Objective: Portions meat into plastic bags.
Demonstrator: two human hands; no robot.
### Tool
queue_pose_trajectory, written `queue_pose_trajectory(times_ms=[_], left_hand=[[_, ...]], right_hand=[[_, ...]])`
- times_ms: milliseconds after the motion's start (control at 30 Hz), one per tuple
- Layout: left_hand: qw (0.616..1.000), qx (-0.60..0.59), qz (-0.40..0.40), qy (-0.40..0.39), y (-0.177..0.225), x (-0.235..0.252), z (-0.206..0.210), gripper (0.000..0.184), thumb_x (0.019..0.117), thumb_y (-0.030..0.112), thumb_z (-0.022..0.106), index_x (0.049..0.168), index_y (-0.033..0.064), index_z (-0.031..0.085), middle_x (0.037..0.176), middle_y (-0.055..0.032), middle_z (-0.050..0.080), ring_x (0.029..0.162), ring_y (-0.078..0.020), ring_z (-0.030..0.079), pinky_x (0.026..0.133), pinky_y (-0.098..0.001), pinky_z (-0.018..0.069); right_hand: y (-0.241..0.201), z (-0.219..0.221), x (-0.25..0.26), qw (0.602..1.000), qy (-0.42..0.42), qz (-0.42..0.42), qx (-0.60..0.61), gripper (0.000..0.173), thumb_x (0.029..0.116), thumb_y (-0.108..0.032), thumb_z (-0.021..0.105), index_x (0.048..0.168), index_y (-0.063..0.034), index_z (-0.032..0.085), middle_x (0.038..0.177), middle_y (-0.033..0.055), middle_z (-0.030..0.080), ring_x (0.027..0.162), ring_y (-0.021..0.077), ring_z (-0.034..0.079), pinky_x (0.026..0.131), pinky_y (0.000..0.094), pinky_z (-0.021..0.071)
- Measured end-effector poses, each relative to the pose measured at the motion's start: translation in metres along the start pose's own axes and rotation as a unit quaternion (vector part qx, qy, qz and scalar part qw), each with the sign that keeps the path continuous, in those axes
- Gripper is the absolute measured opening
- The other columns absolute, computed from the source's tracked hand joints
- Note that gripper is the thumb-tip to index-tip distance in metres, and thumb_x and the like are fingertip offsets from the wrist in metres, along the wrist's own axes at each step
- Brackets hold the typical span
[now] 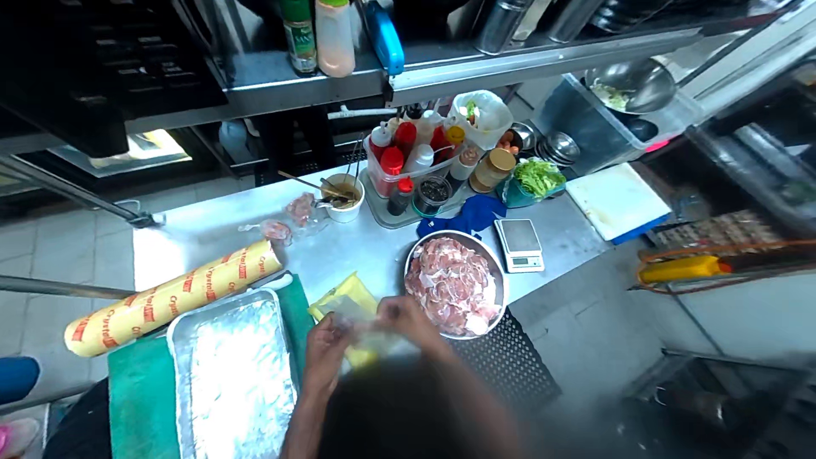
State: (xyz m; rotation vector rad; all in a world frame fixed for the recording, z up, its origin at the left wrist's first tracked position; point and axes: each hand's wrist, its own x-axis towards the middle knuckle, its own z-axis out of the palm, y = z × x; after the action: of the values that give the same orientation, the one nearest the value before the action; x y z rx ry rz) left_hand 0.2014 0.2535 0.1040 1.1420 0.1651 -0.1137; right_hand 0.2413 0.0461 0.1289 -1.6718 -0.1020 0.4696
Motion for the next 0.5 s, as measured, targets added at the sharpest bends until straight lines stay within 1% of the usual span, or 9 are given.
queue_pose_trajectory(times_ms=[67,133,167,233,300,367,400,467,500], left_hand=[[0.998,0.046,0.013,0.046,-0.003,-0.002,-0.012,0.017,0.0837,-0.003,0.073,0.098,0.0022,0.065,0.082,-0.0056,0.068,0.064,-0.0144,0.066,0.06,-0.0303,0.06],[0.982,0.142,0.029,0.118,-0.003,-0.002,-0.024,0.015,0.0829,-0.003,0.07,0.095,0.0026,0.063,0.078,-0.0024,0.065,0.063,-0.0118,0.062,0.057,-0.0281,0.0567],[0.973,0.18,0.036,0.142,-0.001,-0.002,-0.029,0.015,0.0826,-0.002,0.069,0.095,0.0027,0.063,0.079,-0.002,0.064,0.066,-0.0112,0.062,0.058,-0.0272,0.056],[0.96,0.227,0.042,0.159,0.001,-0.001,-0.034,0.014,0.0842,0.0,0.067,0.097,0.0029,0.063,0.084,-0.0027,0.064,0.074,-0.0108,0.062,0.064,-0.0257,0.0542],[0.951,0.265,0.055,0.153,-0.001,0.004,-0.033,0.011,0.0896,0.008,0.066,0.099,0.0027,0.066,0.085,-0.0024,0.065,0.074,-0.0092,0.062,0.062,-0.0236,0.0526],[0.933,0.325,0.077,0.135,-0.005,0.011,-0.027,0.014,0.0964,0.015,0.062,0.1,0.0033,0.069,0.085,-0.0027,0.066,0.071,-0.0086,0.061,0.06,-0.024,0.0508],[0.915,0.371,0.091,0.129,-0.007,0.015,-0.023,0.016,0.0969,0.017,0.061,0.1,0.0046,0.071,0.087,-0.0036,0.068,0.072,-0.0095,0.063,0.061,-0.026,0.0527],[0.877,0.448,0.118,0.127,-0.012,0.023,-0.014,0.019,0.0983,0.018,0.06,0.103,0.0043,0.072,0.096,-0.0095,0.07,0.077,-0.0157,0.066,0.065,-0.0324,0.0562],[0.858,0.479,0.132,0.131,-0.015,0.027,-0.01,0.021,0.0992,0.019,0.059,0.105,0.0035,0.071,0.098,-0.0121,0.07,0.078,-0.0193,0.067,0.066,-0.0358,0.0567]], right_hand=[[0.001,-0.02,-0.004,0.997,0.068,-0.006,0.027,0.023,0.0917,-0.022,0.077,0.094,-0.0003,0.068,0.073,0.0019,0.066,0.061,0.0094,0.063,0.059,0.0289,0.0571],[0.011,-0.052,-0.011,0.979,0.163,-0.018,-0.122,0.031,0.0931,-0.031,0.075,0.108,-0.0048,0.073,0.088,0.0032,0.072,0.074,0.0105,0.068,0.068,0.0296,0.0587],[0.017,-0.07,-0.016,0.948,0.197,-0.013,-0.25,0.039,0.0922,-0.039,0.075,0.117,-0.0094,0.072,0.101,0.0034,0.073,0.088,0.0129,0.069,0.081,0.033,0.0588],[0.034,-0.097,-0.029,0.867,0.195,0.018,-0.457,0.056,0.0864,-0.042,0.076,0.133,-0.0125,0.066,0.124,0.0123,0.068,0.116,0.029,0.064,0.101,0.0482,0.0514],[0.053,-0.106,-0.039,0.815,0.152,0.048,-0.557,0.075,0.0762,-0.035,0.084,0.142,-0.012,0.058,0.136,0.0208,0.06,0.128,0.042,0.055,0.108,0.0593,0.0435],[0.069,-0.104,-0.044,0.786,0.134,0.045,-0.602,0.081,0.0699,-0.033,0.087,0.142,-0.0121,0.057,0.132,0.0237,0.06,0.124,0.0465,0.055,0.103,0.0637,0.0422],[0.075,-0.104,-0.045,0.783,0.136,0.028,-0.607,0.073,0.0729,-0.036,0.084,0.138,-0.0127,0.06,0.123,0.0215,0.064,0.117,0.0448,0.058,0.099,0.0628,0.0438],[0.086,-0.109,-0.047,0.789,0.15,-0.023,-0.595,0.05,0.0865,-0.042,0.073,0.127,-0.0128,0.066,0.105,0.0132,0.071,0.103,0.0378,0.065,0.093,0.0587,0.0463],[0.09,-0.111,-0.047,0.79,0.155,-0.049,-0.591,0.041,0.0922,-0.041,0.068,0.122,-0.0124,0.067,0.101,0.01,0.073,0.099,0.0352,0.067,0.093,0.0573,0.0473]])
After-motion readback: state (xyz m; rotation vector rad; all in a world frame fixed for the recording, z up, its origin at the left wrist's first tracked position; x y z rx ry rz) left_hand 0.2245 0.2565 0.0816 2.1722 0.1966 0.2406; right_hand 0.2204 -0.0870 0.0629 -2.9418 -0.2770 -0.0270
